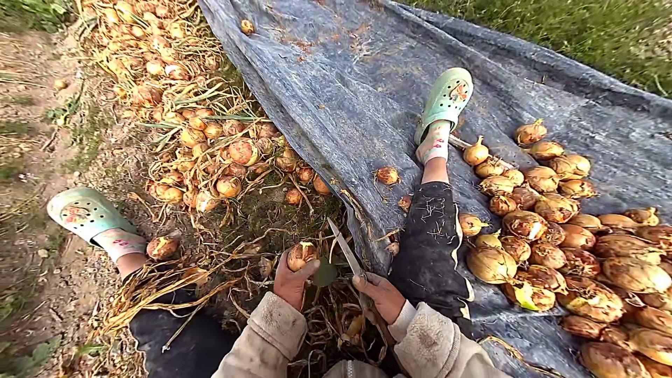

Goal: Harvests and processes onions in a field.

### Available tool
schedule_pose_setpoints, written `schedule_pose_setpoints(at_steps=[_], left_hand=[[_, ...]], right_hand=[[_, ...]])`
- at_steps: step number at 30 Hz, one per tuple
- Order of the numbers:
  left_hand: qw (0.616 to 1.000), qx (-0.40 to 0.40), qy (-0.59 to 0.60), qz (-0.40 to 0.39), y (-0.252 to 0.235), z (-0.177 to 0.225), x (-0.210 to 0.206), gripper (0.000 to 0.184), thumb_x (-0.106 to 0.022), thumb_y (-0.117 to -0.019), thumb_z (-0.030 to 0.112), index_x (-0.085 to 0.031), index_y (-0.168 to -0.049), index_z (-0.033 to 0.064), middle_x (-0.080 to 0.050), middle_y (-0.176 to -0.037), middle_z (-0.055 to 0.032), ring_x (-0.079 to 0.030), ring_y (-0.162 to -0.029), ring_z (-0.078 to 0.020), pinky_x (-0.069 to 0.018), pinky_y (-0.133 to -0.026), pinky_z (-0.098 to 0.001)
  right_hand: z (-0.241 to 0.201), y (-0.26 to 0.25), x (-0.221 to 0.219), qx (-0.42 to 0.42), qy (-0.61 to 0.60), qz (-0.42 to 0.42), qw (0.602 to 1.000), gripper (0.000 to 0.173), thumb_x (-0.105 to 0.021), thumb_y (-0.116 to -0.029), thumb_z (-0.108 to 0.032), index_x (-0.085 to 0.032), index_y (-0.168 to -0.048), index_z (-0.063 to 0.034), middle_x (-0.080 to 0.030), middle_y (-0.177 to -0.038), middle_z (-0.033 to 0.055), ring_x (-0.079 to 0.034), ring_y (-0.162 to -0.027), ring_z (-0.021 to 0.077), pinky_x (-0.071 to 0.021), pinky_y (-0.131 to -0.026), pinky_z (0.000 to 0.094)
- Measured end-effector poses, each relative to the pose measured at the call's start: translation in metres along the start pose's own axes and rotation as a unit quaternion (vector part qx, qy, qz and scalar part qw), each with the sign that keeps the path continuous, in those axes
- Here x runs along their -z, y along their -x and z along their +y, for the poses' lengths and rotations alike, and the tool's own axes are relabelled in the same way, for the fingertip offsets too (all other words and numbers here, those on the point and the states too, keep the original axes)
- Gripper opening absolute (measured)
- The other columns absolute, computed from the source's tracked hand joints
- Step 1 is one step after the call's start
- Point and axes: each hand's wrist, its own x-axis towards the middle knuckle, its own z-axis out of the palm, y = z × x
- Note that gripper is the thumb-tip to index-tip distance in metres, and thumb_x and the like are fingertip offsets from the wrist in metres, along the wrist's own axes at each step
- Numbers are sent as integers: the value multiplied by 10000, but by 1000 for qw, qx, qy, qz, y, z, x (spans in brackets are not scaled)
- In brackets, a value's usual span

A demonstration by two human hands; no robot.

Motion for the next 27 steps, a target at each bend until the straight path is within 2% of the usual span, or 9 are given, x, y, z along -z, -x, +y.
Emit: schedule_pose_setpoints(at_steps=[2, 3, 5, 7, 10, 12, 16, 22, 27], left_hand=[[997, 5, 75, 36, -13, 11, -31, 754, -782, -792, -106, -412, -1433, 41, -618, -1043, -168, -627, -751, -205, -544, -621, -338], [996, -12, 85, 10, -15, 19, -45, 848, -782, -774, -135, -373, -1485, 79, -619, -1168, -187, -653, -883, -248, -572, -720, -387], [987, -61, 61, -135, -8, 35, -70, 1037, -752, -771, -138, -225, -1600, 195, -567, -1388, -159, -658, -1073, -259, -581, -881, -425], [935, -99, 8, -341, 6, 54, -88, 1066, -690, -844, -117, -63, -1645, 202, -599, -1384, -132, -716, -953, -166, -606, -863, -355], [855, -185, -110, -471, 1, 73, -104, 468, -654, -938, -47, -546, -1391, -86, -750, -988, -102, -700, -810, -73, -587, -798, -253], [870, -250, -242, -349, -37, 71, -96, 229, -656, -981, 41, -708, -1184, -51, -758, -978, -140, -723, -851, -155, -597, -832, -332], [864, -115, -487, -57, -165, 67, -50, 346, -546, -1042, 123, -607, -1358, -4, -651, -1331, -230, -614, -1276, -376, -449, -1114, -560], [780, -72, -621, -29, -227, 53, -38, 755, -807, -855, 180, -471, -1515, 34, -416, -1566, -260, -383, -1447, -484, -397, -1116, -651], [810, -54, -584, 1, -216, 59, -35, 834, -890, -767, 216, -503, -1488, 57, -355, -1572, -306, -460, -1379, -497, -459, -1075, -622]], right_hand=[[7, -17, 9, -49, -79, 64, 994, 324, -391, -1119, -294, -525, -956, -48, -475, -559, 6, -477, -413, 116, -472, -431, 259], [10, -22, 12, -67, -101, 83, 989, 371, -370, -1122, -322, -514, -912, -52, -475, -556, 16, -480, -410, 131, -481, -430, 276], [14, -25, 12, -66, -127, 76, 987, 413, -338, -1127, -338, -509, -871, -63, -484, -557, 18, -484, -416, 132, -474, -429, 278], [22, -26, 11, -35, -149, 44, 987, 392, -321, -1123, -296, -521, -868, -77, -502, -555, 9, -494, -426, 118, -466, -428, 263], [26, -28, 13, -9, -178, 49, 983, 342, -340, -1104, -243, -536, -871, -88, -528, -536, -2, -513, -409, 97, -467, -405, 242], [18, -26, 14, -22, -161, 61, 985, 366, -305, -1126, -273, -514, -903, -71, -497, -535, 0, -496, -404, 104, -470, -410, 245], [14, -24, 13, -39, -144, 56, 987, 293, -324, -1120, -257, -514, -1013, -61, -495, -561, 8, -503, -420, 111, -479, -425, 247], [14, -27, 5, -62, -119, 45, 990, 186, -395, -1106, -196, -511, -1078, -53, -491, -589, 4, -512, -443, 104, -486, -447, 240], [14, -25, 5, -66, -97, 38, 992, 180, -394, -1112, -194, -505, -1090, -54, -503, -610, 7, -515, -457, 105, -491, -465, 238]])
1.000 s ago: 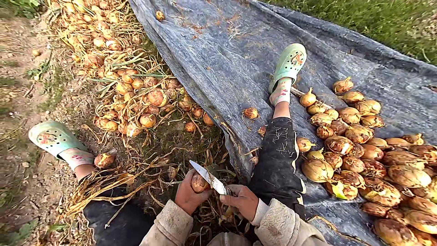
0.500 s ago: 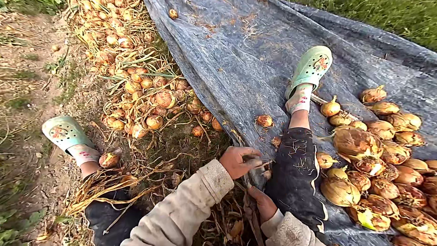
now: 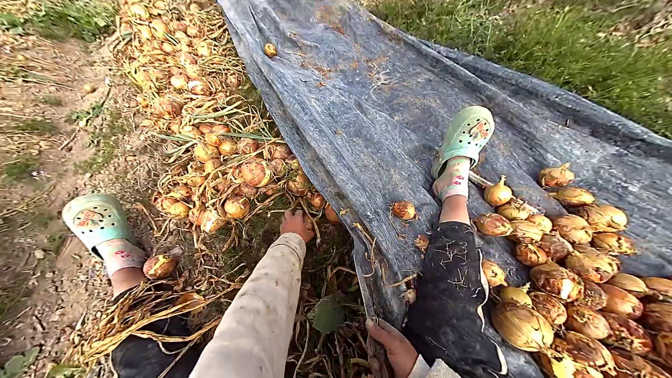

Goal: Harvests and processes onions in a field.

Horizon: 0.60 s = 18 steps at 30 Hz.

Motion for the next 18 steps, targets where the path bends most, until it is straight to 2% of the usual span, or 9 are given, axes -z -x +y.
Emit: schedule_pose_setpoints(at_steps=[2, 5, 6, 10, 13, 15, 18], left_hand=[[999, -37, 25, -3, 13, -7, 6, 887, -904, -762, 183, -442, -1503, 30, -359, -1562, -317, -533, -1314, -496, -493, -1050, -609], [993, -50, 103, 36, 40, -27, 5, 816, -915, -759, 256, -519, -1427, 10, -610, -1354, -270, -625, -1226, -428, -494, -1047, -599], [990, -40, 127, 45, 57, -30, 7, 765, -906, -766, 286, -555, -1388, 11, -651, -1294, -250, -644, -1200, -404, -496, -1045, -590], [989, -44, 137, -11, 143, -46, 18, 723, -845, -804, 348, -565, -1387, 25, -674, -1265, -196, -662, -1179, -315, -506, -1058, -491], [978, -137, 159, -19, 212, -63, 8, 718, -839, -764, 361, -616, -1342, 0, -693, -1250, -173, -674, -1167, -258, -514, -1060, -404], [966, -196, 170, 8, 246, -71, -4, 699, -864, -731, 308, -649, -1308, -23, -701, -1244, -192, -685, -1160, -280, -525, -1054, -411], [961, -225, 161, 10, 268, -78, -17, 702, -874, -716, 268, -646, -1308, -32, -685, -1276, -214, -671, -1187, -330, -517, -1064, -451]], right_hand=[[3, -1, -1, -3, 17, -8, 1000, 180, -402, -1110, -203, -509, -1110, -57, -503, -613, 5, -525, -471, 110, -496, -476, 247], [9, -1, -6, -19, 62, -33, 997, 187, -425, -1105, -222, -510, -1130, -58, -507, -631, 4, -533, -493, 110, -500, -494, 247], [10, 0, -7, -25, 79, -41, 996, 185, -434, -1103, -231, -509, -1115, -61, -510, -637, 1, -534, -496, 107, -502, -499, 244], [15, -1, -20, -46, 134, -75, 987, 233, -468, -1094, -297, -516, -1081, -69, -523, -666, 3, -532, -511, 113, -498, -509, 254], [9, -2, -33, -42, 157, -104, 981, 291, -462, -1090, -351, -518, -1125, -68, -525, -686, -3, -539, -531, 109, -504, -531, 256], [8, 1, -42, -23, 142, -111, 983, 290, -456, -1088, -332, -508, -1182, -62, -522, -705, -3, -534, -538, 106, -503, -533, 254], [9, 8, -52, 7, 107, -84, 991, 257, -494, -1085, -257, -516, -1233, -48, -514, -703, -1, -515, -520, 93, -485, -510, 239]])
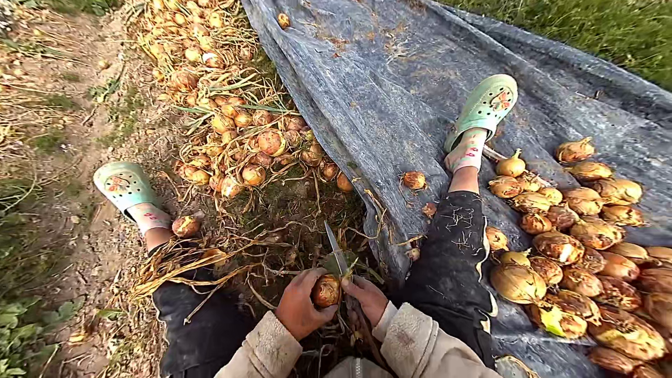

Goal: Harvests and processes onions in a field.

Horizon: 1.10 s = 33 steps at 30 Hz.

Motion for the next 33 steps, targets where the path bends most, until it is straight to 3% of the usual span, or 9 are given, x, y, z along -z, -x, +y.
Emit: schedule_pose_setpoints(at_steps=[6, 12, 18, 20, 23, 25, 27, 29, 33], left_hand=[[992, -102, -75, 5, 0, 0, -13, 661, -883, -688, 171, -682, -1293, -6, -666, -1310, -245, -629, -1228, -438, -505, -1058, -516], [989, -91, -112, 42, 0, 3, -28, 662, -878, -674, 133, -691, -1297, 10, -653, -1318, -260, -631, -1211, -466, -548, -997, -527], [973, -83, -172, 132, -8, 5, -41, 616, -894, -610, 217, -758, -1182, 36, -725, -1218, -197, -682, -1093, -451, -556, -870, -595], [976, -14, -183, 114, -16, 8, -35, 600, -867, -673, 254, -742, -1209, 16, -711, -1251, -195, -661, -1150, -444, -548, -950, -562], [975, 214, -24, 63, -40, -7, 0, 653, -859, -809, 249, -620, -1346, -35, -639, -1354, -217, -601, -1281, -359, -445, -1118, -506], [931, 263, 218, 129, -46, -20, 11, 637, -832, -844, 87, -528, -1386, -53, -667, -1243, -218, -685, -1097, -274, -557, -973, -408], [828, 264, 473, 144, -39, -5, 14, 577, -597, -983, -25, -359, -1499, 71, -636, -1176, -206, -699, -881, -263, -600, -732, -372], [760, 252, 592, 97, -28, 13, 12, 529, -414, -1059, 90, -286, -1563, 188, -624, -1186, -200, -708, -856, -276, -611, -694, -372], [712, 269, 647, 49, -12, 36, -4, 364, -340, -1094, 176, -391, -1434, 58, -696, -1043, -153, -735, -794, -211, -627, -686, -317]], right_hand=[[9, 4, 2, -13, 3, 43, 999, 321, -458, -1099, -306, -548, -1226, -25, -505, -705, 17, -492, -522, 107, -462, -507, 257], [8, 8, 3, -20, -22, 30, 999, 269, -439, -1107, -274, -534, -1197, -38, -480, -657, 4, -469, -466, 88, -442, -455, 225], [6, 2, 5, -26, 38, 21, 999, 397, -374, -1116, -365, -548, -934, -58, -433, -547, -13, -429, -414, 93, -407, -428, 228], [5, 7, 5, -29, 82, 6, 996, 477, -302, -1123, -399, -516, -837, -84, -428, -526, -16, -425, -406, 99, -407, -431, 239], [8, 22, -3, -33, 136, -19, 990, 502, -269, -1123, -425, -533, -868, -83, -443, -539, -22, -444, -422, 95, -417, -454, 247], [8, 19, 0, -10, 141, 6, 990, 510, -250, -1122, -424, -562, -951, -58, -467, -585, -12, -464, -466, 104, -439, -493, 267], [5, 18, 6, 12, 139, 26, 990, 519, -273, -1118, -431, -573, -1154, -9, -501, -711, 16, -503, -569, 128, -477, -588, 306], [3, 12, 9, 55, 142, 31, 988, 495, -454, -1060, -450, -516, -1256, 1, -530, -776, 24, -535, -600, 120, -504, -601, 303], [-12, 11, 4, 119, 179, 88, 973, 763, -800, -821, -456, -499, -1337, 20, -633, -1023, 102, -614, -773, 140, -536, -732, 333]])
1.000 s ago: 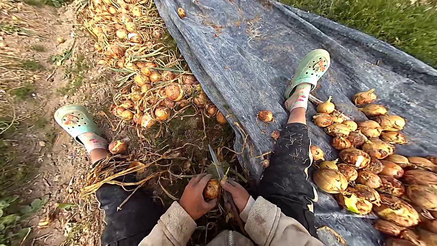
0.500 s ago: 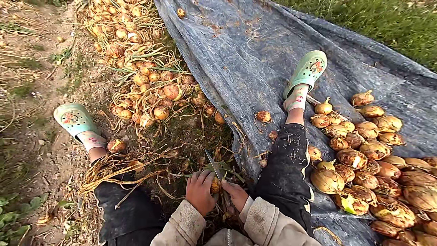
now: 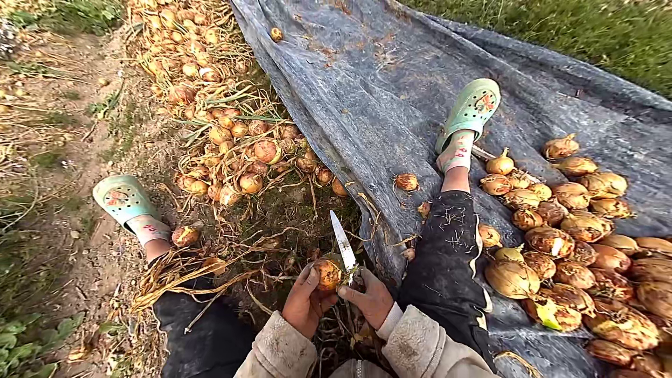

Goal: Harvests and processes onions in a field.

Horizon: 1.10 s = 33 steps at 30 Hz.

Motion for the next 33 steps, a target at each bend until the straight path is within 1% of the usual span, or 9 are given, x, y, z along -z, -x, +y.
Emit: schedule_pose_setpoints(at_steps=[4, 10, 15, 19, 21, 24, 27, 29, 33], left_hand=[[1000, 18, 8, -18, 2, -14, 7, 353, -476, -1022, 135, -414, -1360, 50, -698, -1059, -200, -750, -830, -293, -647, -721, -384], [997, 40, -63, -11, -1, -13, 22, 448, -609, -921, 104, -464, -1339, 39, -668, -1124, -202, -732, -880, -307, -640, -739, -417], [977, -104, -180, 48, -19, -33, 21, 629, -731, -771, 14, -464, -1339, -24, -659, -1122, -184, -717, -922, -228, -631, -790, -365], [975, -109, -56, 186, -63, 3, -18, 478, -565, -1018, -17, -369, -1453, 11, -530, -1293, -247, -653, -992, -311, -586, -809, -413], [974, -161, -52, 148, -74, 22, -42, 469, -516, -1064, 57, -331, -1495, 50, -520, -1341, -222, -647, -1036, -296, -577, -858, -411], [958, -257, -127, -22, -81, 37, -65, 494, -390, -1079, 373, -364, -1498, 115, -719, -1014, -55, -727, -790, -137, -618, -732, -291], [955, -256, -150, 8, -118, 47, -77, 339, -335, -1129, 292, -579, -1267, 102, -673, -678, 48, -638, -559, -36, -553, -562, -199], [963, -185, -167, 102, -155, 46, -79, 208, -456, -1105, 180, -600, -1144, 36, -614, -723, -10, -578, -570, -63, -501, -547, -210], [935, -63, -315, 151, -223, 30, -74, 379, -527, -1090, 233, -549, -1371, -21, -651, -1185, -221, -670, -937, -279, -561, -843, -433]], right_hand=[[6, 4, -1, 72, -13, 31, 997, 520, -654, -941, -410, -580, -1259, -5, -663, -916, 45, -603, -699, 84, -526, -681, 298], [18, 6, -1, -40, -138, -54, 988, 280, -569, -1041, -258, -608, -1197, -29, -548, -729, -17, -479, -532, 58, -439, -508, 234], [20, 4, -6, -122, -154, -86, 977, 313, -497, -1084, -322, -582, -932, -62, -471, -579, -25, -455, -455, 79, -421, -463, 231], [29, -12, -2, -198, -187, -46, 961, 410, -388, -1108, -398, -557, -1028, -33, -485, -624, 18, -496, -491, 131, -471, -500, 281], [33, -26, 6, -232, -212, -9, 949, 448, -347, -1112, -422, -544, -1016, -31, -497, -641, 33, -521, -499, 154, -503, -513, 308], [15, -39, 20, -202, -294, 45, 933, 448, -320, -1122, -394, -514, -915, -47, -507, -612, 38, -519, -466, 150, -496, -469, 289], [-14, -48, 45, -162, -393, 106, 899, 454, -299, -1128, -376, -491, -848, -73, -473, -567, 22, -463, -417, 121, -436, -411, 255], [-19, -52, 61, -158, -434, 119, 879, 465, -281, -1120, -417, -476, -855, -88, -444, -549, 2, -437, -392, 96, -403, -376, 228], [1, -57, 75, -121, -514, 106, 842, 580, -218, -1084, -563, -476, -823, -114, -427, -512, -21, -416, -358, 71, -375, -346, 204]])
